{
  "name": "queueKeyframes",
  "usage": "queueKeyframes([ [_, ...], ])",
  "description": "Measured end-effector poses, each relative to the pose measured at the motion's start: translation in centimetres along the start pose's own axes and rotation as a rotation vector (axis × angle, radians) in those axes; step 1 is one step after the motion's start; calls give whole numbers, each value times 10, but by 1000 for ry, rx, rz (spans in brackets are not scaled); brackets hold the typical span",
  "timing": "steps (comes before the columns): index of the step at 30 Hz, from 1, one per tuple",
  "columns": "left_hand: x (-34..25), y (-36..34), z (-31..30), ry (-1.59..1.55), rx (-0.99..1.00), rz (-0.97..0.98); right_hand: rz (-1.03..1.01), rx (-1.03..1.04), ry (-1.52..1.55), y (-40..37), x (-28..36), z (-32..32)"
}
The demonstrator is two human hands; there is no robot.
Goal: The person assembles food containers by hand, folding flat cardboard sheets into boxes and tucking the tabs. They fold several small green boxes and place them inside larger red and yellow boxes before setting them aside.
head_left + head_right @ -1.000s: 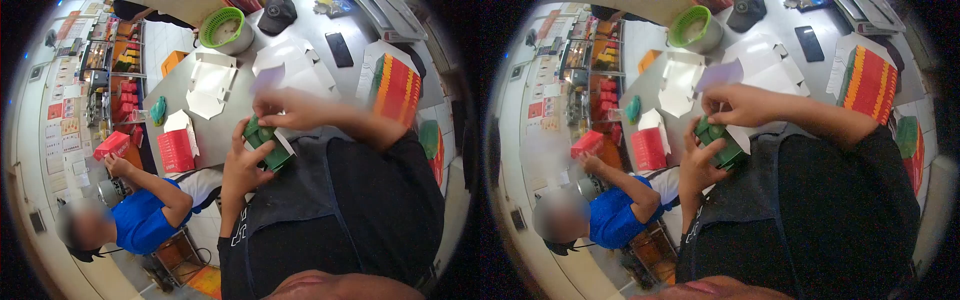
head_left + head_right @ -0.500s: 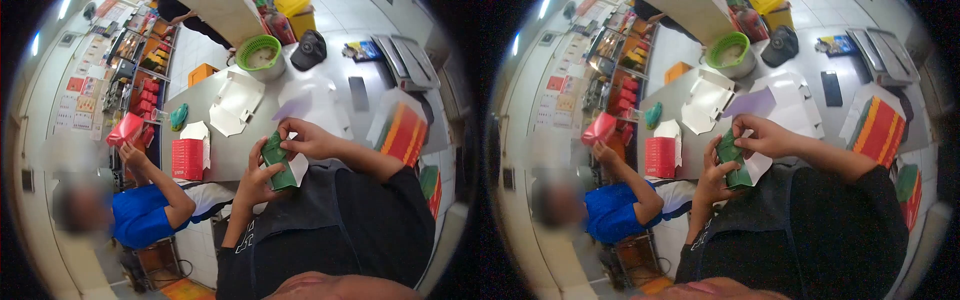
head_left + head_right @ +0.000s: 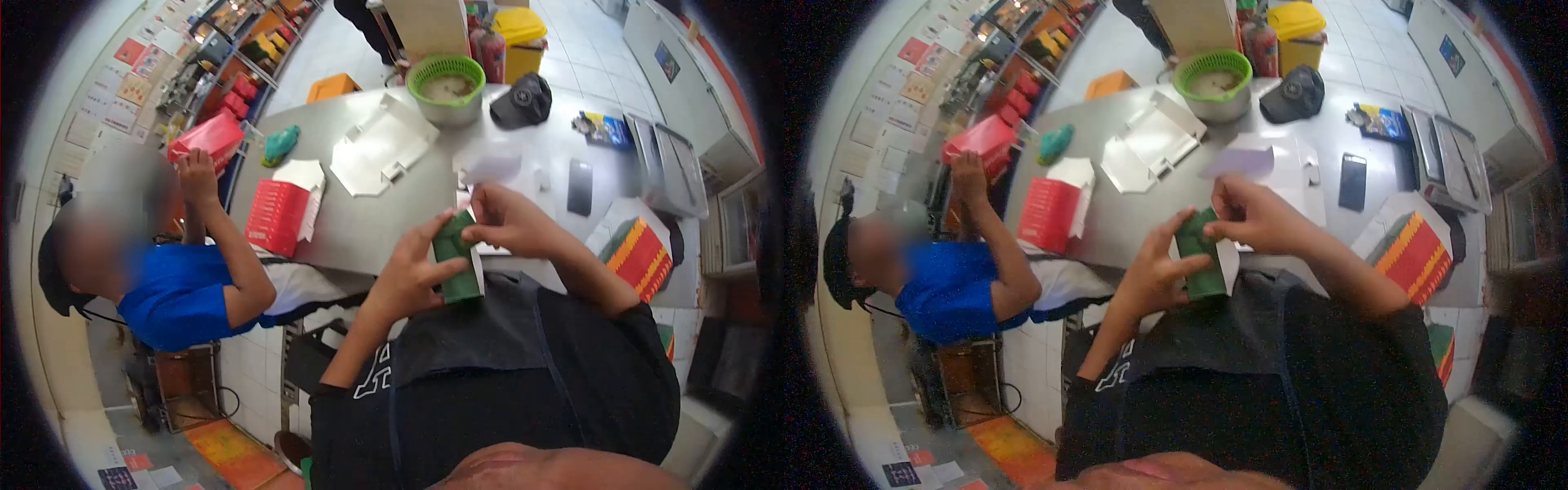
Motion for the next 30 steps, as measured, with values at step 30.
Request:
queueKeyframes([
  [30,5,-7,-14,97,-214,92,162,-115,157,4,-21,9],
])
Point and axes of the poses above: each hand's wrist, its own y-axis towards the middle knuckle, its own z-axis out of the palm, x = y × z, the point moved 8 cm from there along y, towards the middle knuckle, and after that the axes turned 13 degrees about -z, right-handed, at the moved point
